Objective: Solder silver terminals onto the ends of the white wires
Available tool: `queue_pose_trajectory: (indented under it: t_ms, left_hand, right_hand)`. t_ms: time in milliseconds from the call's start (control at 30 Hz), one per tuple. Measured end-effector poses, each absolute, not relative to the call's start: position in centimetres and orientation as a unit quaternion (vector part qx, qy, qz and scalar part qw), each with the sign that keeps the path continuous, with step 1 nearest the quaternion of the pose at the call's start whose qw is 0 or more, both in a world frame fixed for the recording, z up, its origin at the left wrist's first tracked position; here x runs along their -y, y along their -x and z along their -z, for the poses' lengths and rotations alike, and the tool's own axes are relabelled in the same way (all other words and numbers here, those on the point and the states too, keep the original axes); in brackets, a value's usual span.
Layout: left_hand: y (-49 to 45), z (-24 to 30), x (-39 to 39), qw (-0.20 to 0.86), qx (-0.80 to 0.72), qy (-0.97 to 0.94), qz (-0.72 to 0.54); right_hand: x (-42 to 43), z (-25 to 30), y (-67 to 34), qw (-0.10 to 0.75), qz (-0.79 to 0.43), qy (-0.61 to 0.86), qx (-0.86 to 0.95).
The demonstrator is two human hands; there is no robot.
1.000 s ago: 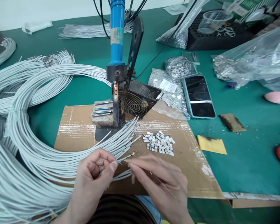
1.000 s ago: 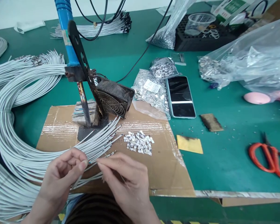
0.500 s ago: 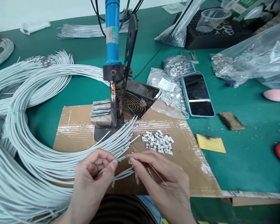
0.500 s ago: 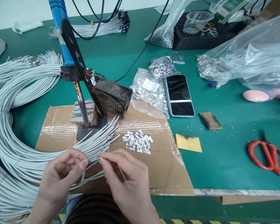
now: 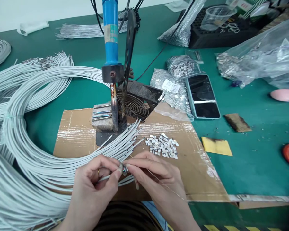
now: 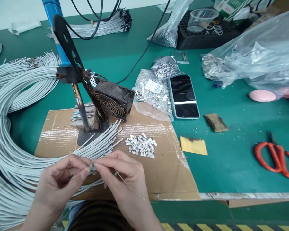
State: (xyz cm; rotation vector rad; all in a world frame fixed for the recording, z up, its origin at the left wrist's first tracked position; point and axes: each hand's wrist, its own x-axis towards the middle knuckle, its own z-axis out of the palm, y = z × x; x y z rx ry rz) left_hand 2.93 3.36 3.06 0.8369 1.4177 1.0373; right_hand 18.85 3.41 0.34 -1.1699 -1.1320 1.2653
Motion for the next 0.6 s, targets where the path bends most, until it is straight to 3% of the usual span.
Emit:
queue_pose_trajectory:
  t_ms: [600]
  left_hand:
    - [-2.4,-2.1,-3.5,0.555,-0.596,-0.400,-0.420]
  right_hand:
    - [-3.2,-0.2,-19.0,0.506,-0.438,0.501,0.549]
